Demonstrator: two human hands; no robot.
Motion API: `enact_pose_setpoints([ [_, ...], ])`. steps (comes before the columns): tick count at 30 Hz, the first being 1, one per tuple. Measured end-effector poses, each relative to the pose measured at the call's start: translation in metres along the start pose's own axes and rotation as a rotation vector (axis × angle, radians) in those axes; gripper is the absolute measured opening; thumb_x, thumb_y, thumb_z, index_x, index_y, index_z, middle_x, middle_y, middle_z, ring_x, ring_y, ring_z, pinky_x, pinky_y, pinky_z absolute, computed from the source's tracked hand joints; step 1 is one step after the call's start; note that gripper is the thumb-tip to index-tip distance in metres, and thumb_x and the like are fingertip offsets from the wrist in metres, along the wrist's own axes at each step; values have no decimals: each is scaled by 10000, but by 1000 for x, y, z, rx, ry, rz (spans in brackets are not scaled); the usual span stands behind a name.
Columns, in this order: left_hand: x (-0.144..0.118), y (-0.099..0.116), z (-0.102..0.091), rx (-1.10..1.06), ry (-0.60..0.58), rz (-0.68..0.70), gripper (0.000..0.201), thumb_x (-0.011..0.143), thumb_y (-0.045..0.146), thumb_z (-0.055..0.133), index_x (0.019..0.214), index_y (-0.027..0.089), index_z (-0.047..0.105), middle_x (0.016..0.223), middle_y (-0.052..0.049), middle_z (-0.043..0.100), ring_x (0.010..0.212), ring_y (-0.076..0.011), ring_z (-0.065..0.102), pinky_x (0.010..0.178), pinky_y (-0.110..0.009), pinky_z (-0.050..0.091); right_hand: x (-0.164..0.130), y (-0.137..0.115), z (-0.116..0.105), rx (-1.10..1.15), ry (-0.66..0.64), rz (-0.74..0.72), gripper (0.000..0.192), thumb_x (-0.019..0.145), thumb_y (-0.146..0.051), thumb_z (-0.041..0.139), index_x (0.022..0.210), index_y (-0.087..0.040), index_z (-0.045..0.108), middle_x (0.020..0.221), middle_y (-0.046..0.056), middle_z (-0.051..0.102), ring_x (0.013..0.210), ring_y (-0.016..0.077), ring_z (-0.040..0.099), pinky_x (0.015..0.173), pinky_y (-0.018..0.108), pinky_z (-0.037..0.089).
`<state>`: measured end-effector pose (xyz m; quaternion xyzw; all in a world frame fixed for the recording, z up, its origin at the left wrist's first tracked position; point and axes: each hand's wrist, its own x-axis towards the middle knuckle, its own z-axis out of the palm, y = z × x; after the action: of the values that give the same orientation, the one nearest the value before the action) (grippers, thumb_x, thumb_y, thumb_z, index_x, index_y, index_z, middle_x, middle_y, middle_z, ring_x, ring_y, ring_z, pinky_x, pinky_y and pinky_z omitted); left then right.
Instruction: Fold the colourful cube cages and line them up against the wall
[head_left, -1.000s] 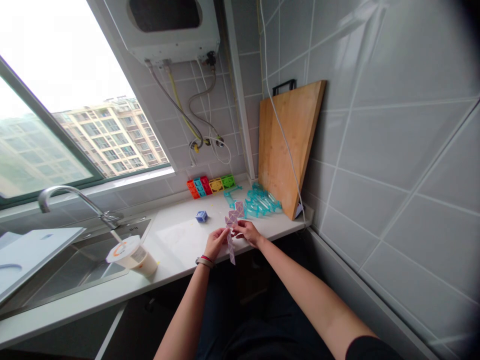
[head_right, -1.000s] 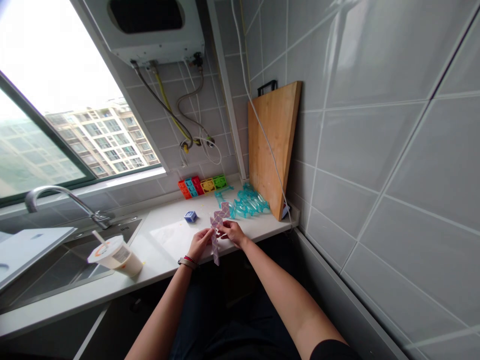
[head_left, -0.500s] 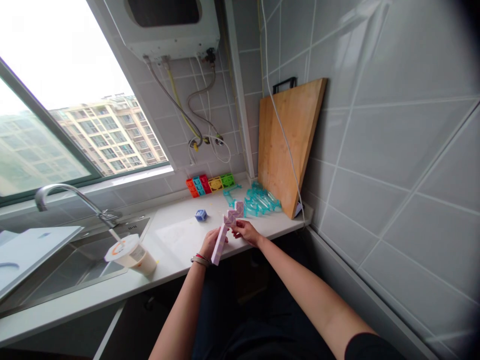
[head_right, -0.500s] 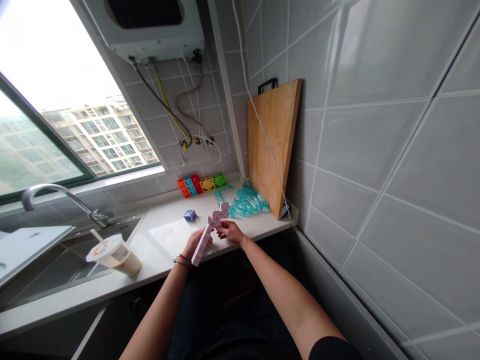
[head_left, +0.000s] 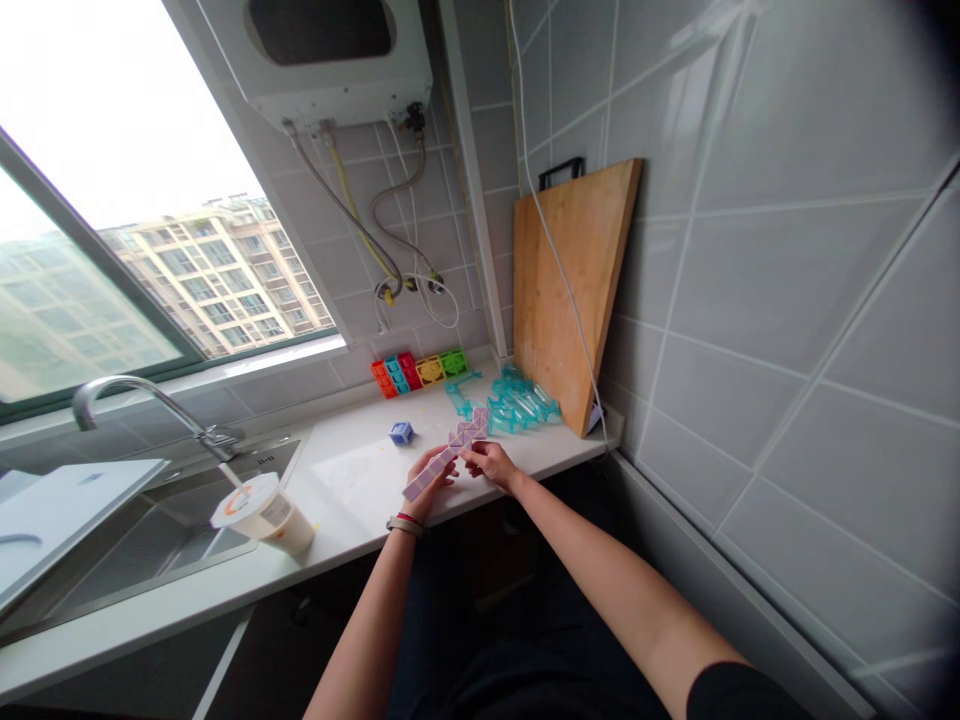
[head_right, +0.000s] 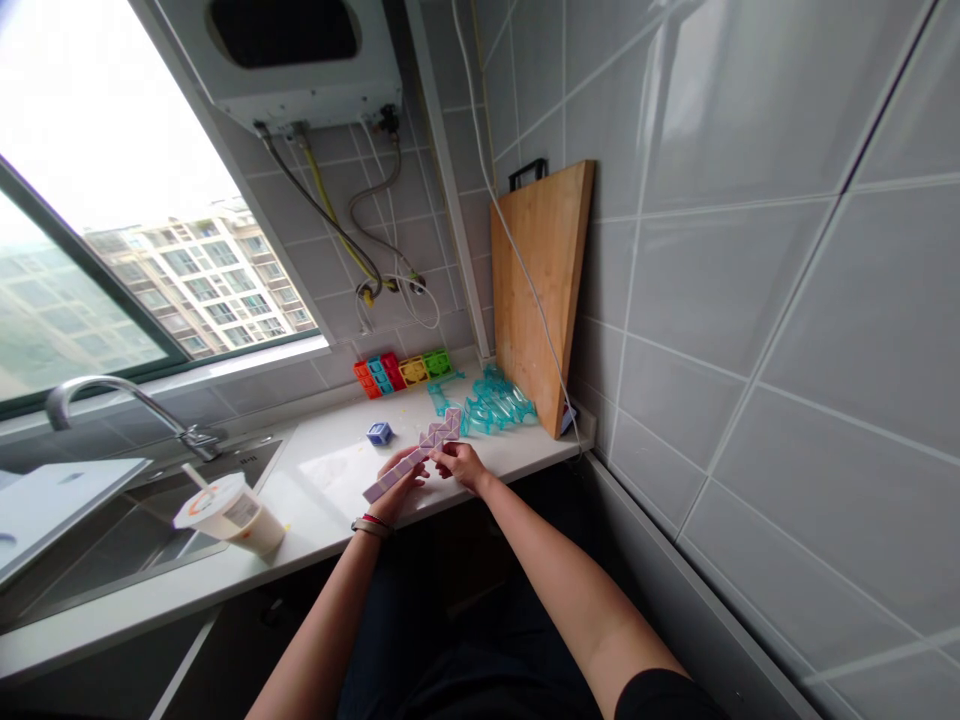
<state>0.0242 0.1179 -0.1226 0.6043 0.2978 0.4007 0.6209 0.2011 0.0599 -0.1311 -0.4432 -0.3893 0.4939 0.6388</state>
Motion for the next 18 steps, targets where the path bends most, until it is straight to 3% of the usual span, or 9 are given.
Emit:
enact_pose_setpoints([
  [12,-3,2,5,36,-25,0,583,757,555,804,1157,190,588,975,-73,700,799,-244,741,641,-352,622,2,4,0,-28,-18,-4,427,680,-541,848,814,-155,727,672,6,646,573,120,583,558,251,481],
  [18,-5,6,10,58,-23,14,517,787,593,760,1048,173,610,1011,-97,705,782,-250,753,592,-320,609,-1,1,-1,-47,-45,0,431,688,-549,837,806,-145,746,676,28,680,570,132,607,563,258,488],
])
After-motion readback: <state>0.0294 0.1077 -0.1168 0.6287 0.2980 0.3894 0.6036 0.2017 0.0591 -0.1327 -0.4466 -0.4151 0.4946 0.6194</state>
